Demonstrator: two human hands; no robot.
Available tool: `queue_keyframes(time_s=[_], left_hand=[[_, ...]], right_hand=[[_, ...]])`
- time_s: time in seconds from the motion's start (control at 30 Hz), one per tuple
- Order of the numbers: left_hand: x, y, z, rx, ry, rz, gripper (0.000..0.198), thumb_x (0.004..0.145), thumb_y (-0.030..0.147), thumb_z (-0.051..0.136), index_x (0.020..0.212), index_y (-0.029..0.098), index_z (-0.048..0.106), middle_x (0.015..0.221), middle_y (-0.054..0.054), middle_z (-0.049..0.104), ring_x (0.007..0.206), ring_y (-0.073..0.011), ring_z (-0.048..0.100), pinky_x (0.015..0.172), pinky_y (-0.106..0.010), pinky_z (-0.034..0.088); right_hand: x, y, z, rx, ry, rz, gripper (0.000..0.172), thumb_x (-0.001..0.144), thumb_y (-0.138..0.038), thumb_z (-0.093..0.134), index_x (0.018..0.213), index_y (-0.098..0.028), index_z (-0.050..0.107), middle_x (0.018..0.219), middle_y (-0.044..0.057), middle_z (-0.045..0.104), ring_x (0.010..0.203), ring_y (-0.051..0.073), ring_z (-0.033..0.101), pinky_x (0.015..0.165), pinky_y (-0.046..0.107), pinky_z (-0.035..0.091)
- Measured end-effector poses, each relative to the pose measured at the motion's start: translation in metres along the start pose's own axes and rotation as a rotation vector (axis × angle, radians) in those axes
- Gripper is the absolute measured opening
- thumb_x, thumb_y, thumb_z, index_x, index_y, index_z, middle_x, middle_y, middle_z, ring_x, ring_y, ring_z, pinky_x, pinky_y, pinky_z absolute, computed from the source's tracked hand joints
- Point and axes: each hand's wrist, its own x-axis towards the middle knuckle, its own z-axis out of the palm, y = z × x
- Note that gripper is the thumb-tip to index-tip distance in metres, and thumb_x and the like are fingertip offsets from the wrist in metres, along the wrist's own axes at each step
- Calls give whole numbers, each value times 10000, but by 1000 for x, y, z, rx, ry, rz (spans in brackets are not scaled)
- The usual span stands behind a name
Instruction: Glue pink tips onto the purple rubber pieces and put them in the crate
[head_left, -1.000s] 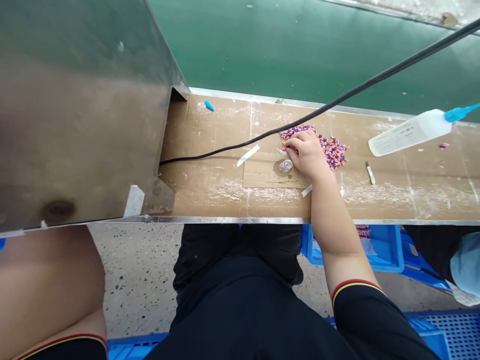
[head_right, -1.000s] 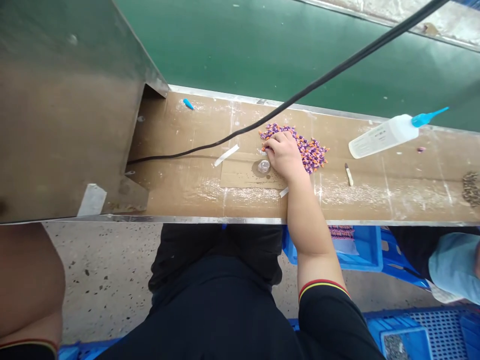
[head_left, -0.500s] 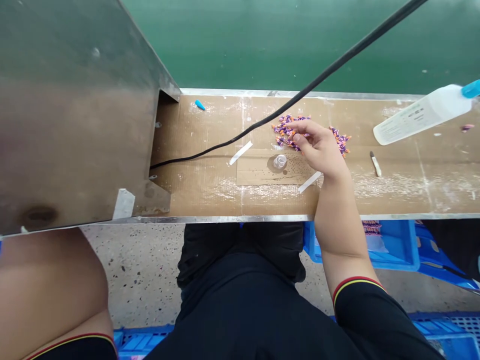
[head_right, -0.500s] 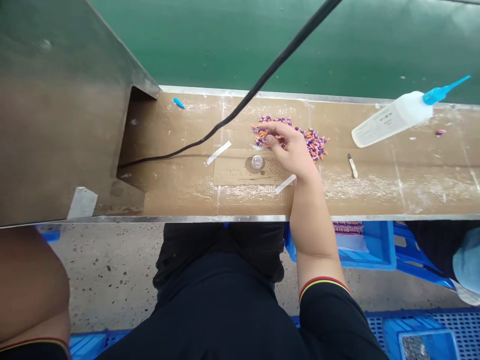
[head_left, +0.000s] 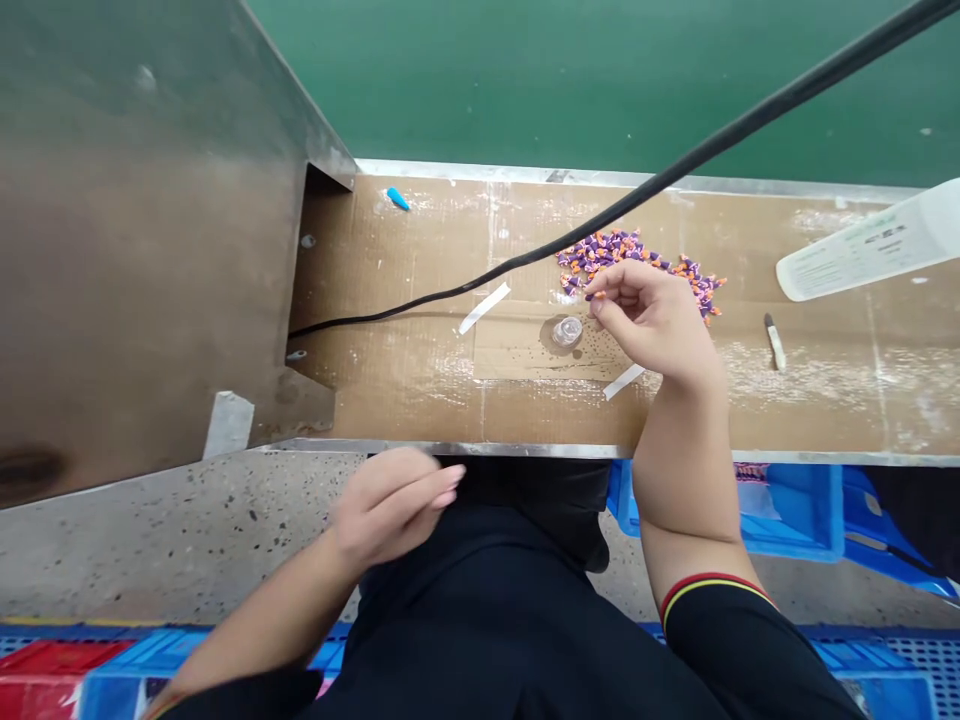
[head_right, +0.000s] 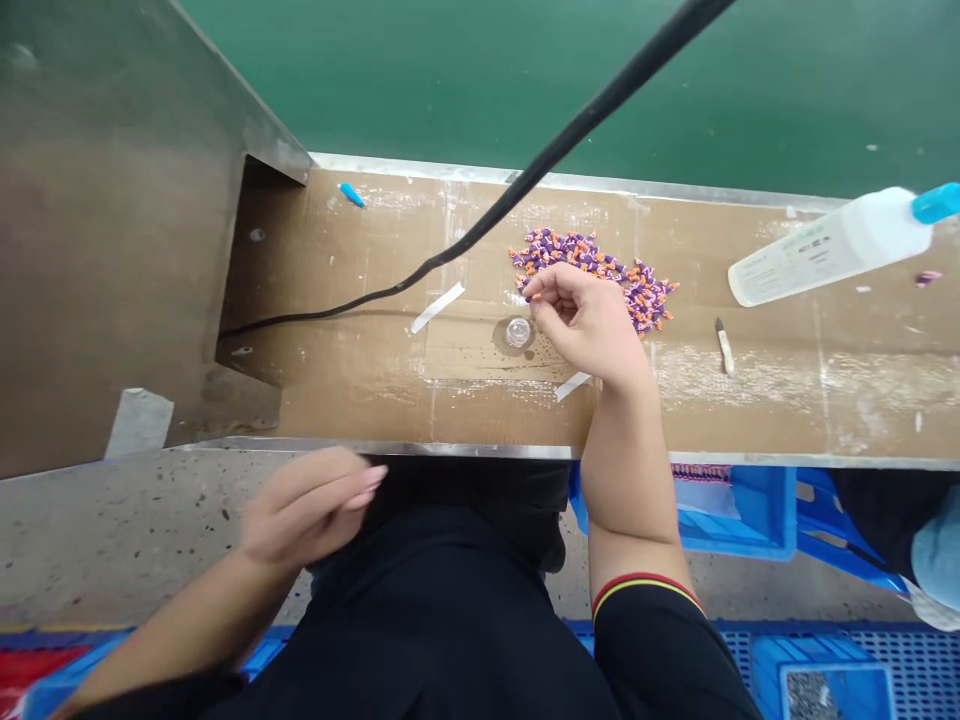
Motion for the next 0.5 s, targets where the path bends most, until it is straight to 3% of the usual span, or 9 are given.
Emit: queue_keyframes(time_s=[0.07,0.17,0.23,0.3,0.4,0.5], left_hand=[[18,-7,23,-67,-64,173,232,1041,141,722,1235,244,798,839,-9,813,690,-141,774,672,-237,676],[58,-27,56,-217,-51,160,184,1032,206,788,1196,274,839,969,-27,871,779,-140,828,738,-213,692],[79,-42,73,-295,-29,33,96,1043,299,799,1100,275,873,941,-33,875,805,-152,839,778,-235,702],[89,-53,86,-410,2,-157,165,1047,394,800,1034,254,886,908,-51,870,786,-158,831,771,-259,701],[85,-62,98,-612,21,-441,348,1036,539,796,1024,201,877,904,-85,862,745,-160,810,720,-283,695],[77,-63,100,-732,-23,-590,480,987,646,822,1010,168,860,902,-102,850,750,-162,802,716,-289,694]], right_hand=[[-1,-4,-2,16,-32,2,210,964,-453,803,1001,-254,747,898,26,762,793,183,720,728,345,623],[-3,-7,-4,-29,-40,0,209,968,-457,802,986,-253,762,908,30,793,787,186,739,750,355,650],[-4,-6,-4,-59,-9,3,161,985,-398,769,1045,-248,776,913,31,811,802,196,767,783,369,663],[-4,-5,-4,-119,19,-3,146,990,-341,749,1091,-246,797,926,36,829,805,201,779,783,375,662],[-5,-5,-5,-289,18,-87,112,1009,-316,734,1019,-270,835,949,41,849,791,205,762,759,386,644],[-6,-8,-6,-412,4,-186,166,1034,-285,686,1000,-299,848,990,40,863,857,229,782,800,408,650]])
